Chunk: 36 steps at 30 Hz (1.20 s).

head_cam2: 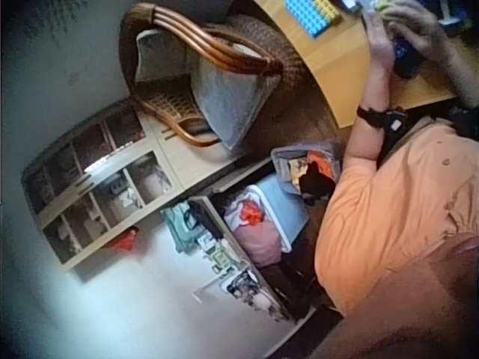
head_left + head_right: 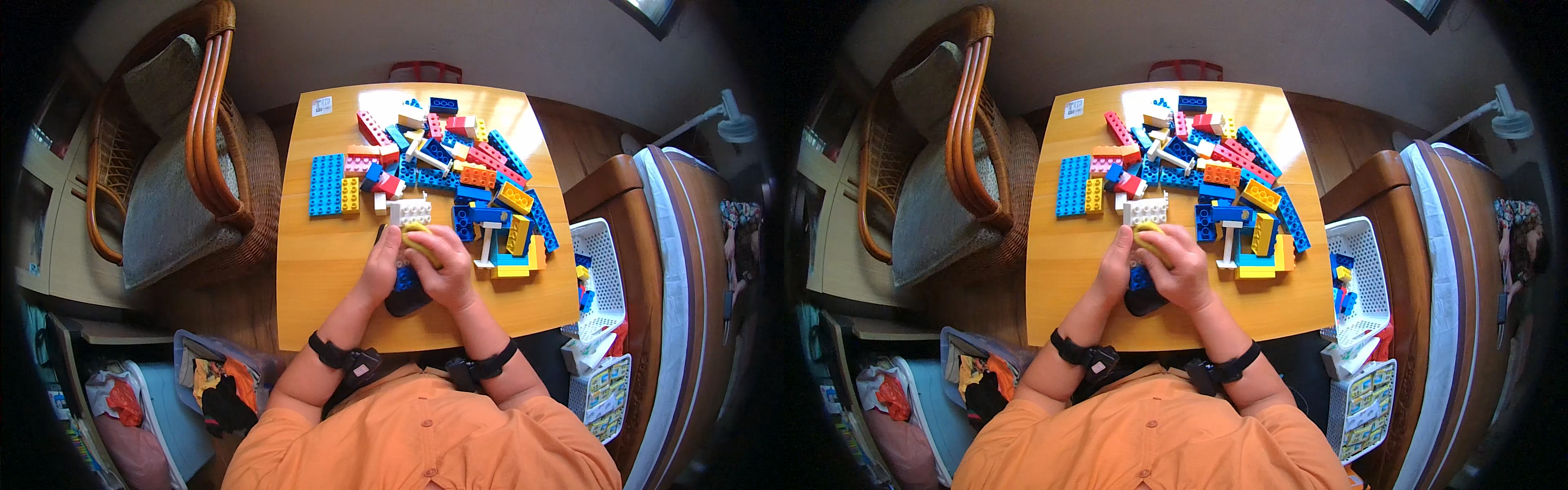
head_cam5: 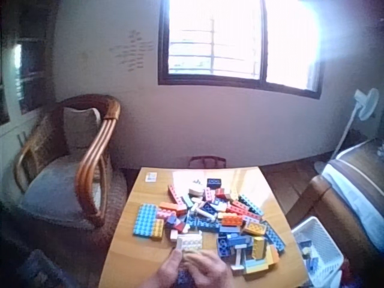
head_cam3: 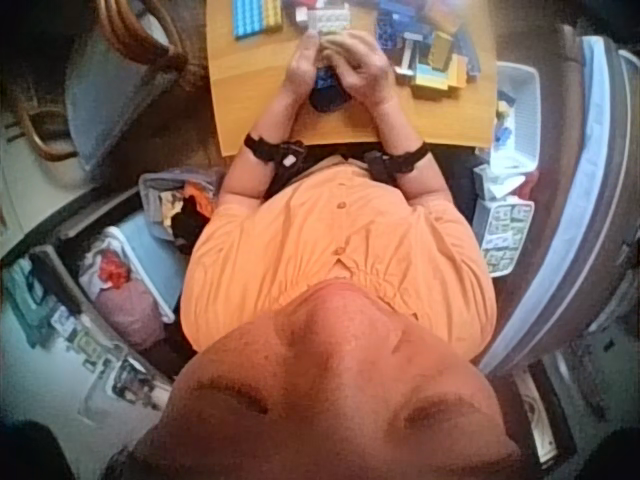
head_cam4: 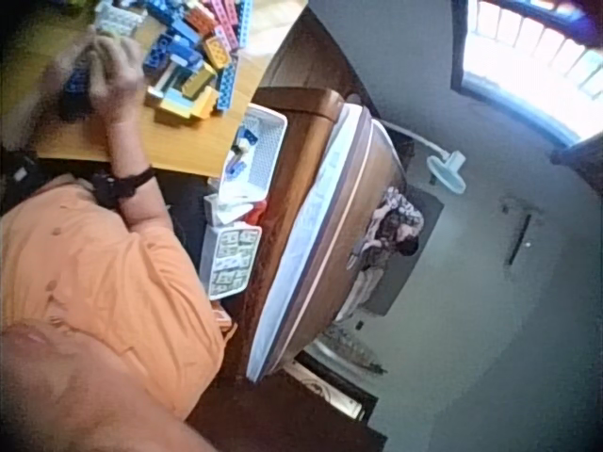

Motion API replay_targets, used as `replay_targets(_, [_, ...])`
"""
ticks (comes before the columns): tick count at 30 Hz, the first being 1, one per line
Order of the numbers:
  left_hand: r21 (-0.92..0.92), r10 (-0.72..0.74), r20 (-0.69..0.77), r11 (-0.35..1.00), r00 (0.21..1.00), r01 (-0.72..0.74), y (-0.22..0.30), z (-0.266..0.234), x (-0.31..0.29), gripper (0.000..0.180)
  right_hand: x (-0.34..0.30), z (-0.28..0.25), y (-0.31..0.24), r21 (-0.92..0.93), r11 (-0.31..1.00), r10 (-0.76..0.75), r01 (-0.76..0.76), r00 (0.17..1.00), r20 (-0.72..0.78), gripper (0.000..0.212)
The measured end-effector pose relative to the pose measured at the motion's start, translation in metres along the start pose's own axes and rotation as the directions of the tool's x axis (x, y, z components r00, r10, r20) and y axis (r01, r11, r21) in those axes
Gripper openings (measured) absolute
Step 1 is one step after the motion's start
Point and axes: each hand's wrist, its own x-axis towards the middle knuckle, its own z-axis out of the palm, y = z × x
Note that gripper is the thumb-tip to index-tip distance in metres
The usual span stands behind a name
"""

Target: The person wipes and cleans several large plastic interlocking bricks by hand using a yellow cloth, handling them one at a time and turning them over to clean multiple sides.

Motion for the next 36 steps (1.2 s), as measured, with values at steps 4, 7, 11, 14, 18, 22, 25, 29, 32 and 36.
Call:
replay_targets(4, [0.082, 0.056, 0.035, 0.995, 0.998, -0.058, -0.001, 0.001, -0.001, 0.049, 0.000, 0.003, 0.002, -0.039, 0.999, 0.009, -0.008, 1.000, 0.020, 0.027])
replay_targets(7, [0.056, 0.083, 0.036, 0.995, 0.996, -0.085, 0.000, 0.006, -0.001, 0.049, -0.001, 0.003, 0.003, -0.041, 0.998, 0.041, -0.041, 0.999, 0.008, 0.024])
replay_targets(11, [-0.121, 0.033, -0.002, 0.992, 0.999, -0.033, 0.003, 0.007, -0.002, 0.052, 0.001, -0.002, 0.010, -0.116, 0.983, 0.136, -0.141, 0.989, -0.057, 0.015])
replay_targets(14, [-0.192, 0.002, -0.043, 0.981, 0.999, -0.010, 0.004, 0.009, -0.002, 0.053, 0.001, -0.004, 0.017, -0.147, 0.976, 0.149, -0.161, 0.985, -0.087, 0.013])
replay_targets(18, [-0.189, 0.020, -0.056, 0.981, 0.998, -0.030, 0.005, 0.008, -0.001, 0.053, -0.002, -0.005, 0.009, -0.056, 0.997, 0.053, -0.055, 0.998, -0.044, 0.020])
replay_targets(22, [0.045, 0.060, -0.050, 0.997, 0.997, -0.057, -0.002, -0.003, 0.001, 0.054, -0.001, 0.003, -0.001, -0.004, 0.999, -0.041, 0.042, 0.996, 0.080, 0.021])
replay_targets(25, [0.012, 0.102, -0.049, 0.995, 0.994, -0.102, 0.001, 0.004, 0.001, 0.052, -0.001, 0.004, 0.002, 0.003, 1.000, 0.011, -0.011, 0.999, 0.047, 0.018])
replay_targets(29, [-0.115, 0.075, -0.079, 0.990, 0.994, -0.084, 0.004, 0.008, -0.001, 0.052, -0.002, -0.002, 0.010, -0.127, 0.984, 0.125, -0.127, 0.992, -0.023, 0.012])
replay_targets(32, [-0.218, 0.044, -0.092, 0.974, 0.995, -0.064, 0.010, 0.010, -0.002, 0.052, 0.000, -0.004, 0.015, -0.148, 0.980, 0.133, -0.135, 0.991, -0.026, 0.011])
replay_targets(36, [-0.095, 0.082, -0.120, 0.991, 0.989, -0.094, 0.006, 0.002, 0.000, 0.053, 0.000, -0.002, -0.004, 0.029, 1.000, 0.005, -0.006, 0.999, 0.039, 0.018])
